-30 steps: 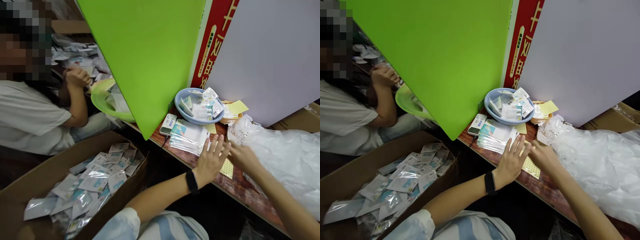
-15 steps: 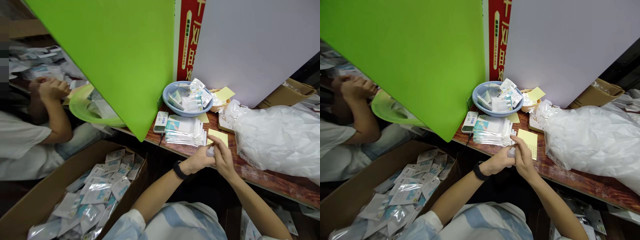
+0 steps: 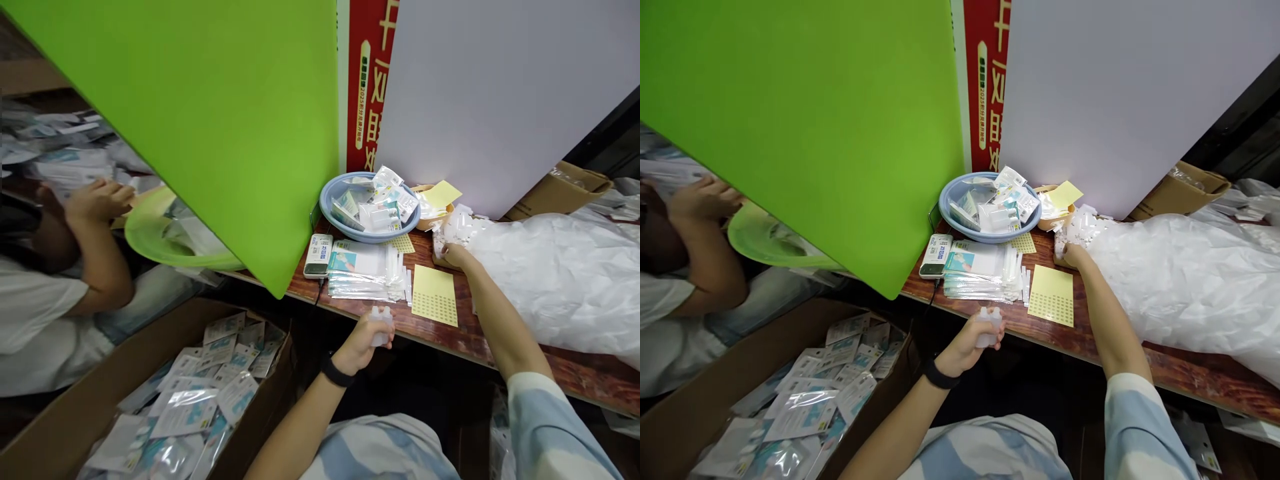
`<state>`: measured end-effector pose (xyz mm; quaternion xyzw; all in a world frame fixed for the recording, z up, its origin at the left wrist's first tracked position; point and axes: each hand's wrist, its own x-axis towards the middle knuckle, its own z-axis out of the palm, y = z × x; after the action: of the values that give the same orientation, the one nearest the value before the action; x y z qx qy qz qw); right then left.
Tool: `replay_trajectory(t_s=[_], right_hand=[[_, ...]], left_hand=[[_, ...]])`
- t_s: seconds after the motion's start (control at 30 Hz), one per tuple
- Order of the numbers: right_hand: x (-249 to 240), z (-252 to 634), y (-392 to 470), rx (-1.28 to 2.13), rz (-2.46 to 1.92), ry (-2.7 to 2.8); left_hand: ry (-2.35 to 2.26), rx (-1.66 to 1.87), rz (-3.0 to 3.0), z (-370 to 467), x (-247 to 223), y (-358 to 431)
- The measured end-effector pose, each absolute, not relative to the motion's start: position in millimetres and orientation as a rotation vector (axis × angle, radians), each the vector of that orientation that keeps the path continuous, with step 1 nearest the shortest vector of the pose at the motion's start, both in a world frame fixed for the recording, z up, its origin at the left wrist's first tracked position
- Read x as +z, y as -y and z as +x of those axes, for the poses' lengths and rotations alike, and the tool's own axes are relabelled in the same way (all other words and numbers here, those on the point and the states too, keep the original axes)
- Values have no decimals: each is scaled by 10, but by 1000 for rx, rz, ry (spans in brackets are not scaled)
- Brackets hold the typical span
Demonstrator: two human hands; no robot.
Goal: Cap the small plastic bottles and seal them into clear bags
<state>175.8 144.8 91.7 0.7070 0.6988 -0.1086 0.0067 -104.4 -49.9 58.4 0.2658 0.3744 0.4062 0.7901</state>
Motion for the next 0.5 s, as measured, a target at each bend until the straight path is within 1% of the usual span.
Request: replay_trajectory(t_s=[0.27, 0.5], right_hand=[[648, 2063, -1613, -784, 2642, -1978], [540, 2124, -1580, -1430, 3099, -1789]], left_hand=[[-810, 861, 478, -1134, 575, 648], [-859, 871, 504, -1176, 599, 581]])
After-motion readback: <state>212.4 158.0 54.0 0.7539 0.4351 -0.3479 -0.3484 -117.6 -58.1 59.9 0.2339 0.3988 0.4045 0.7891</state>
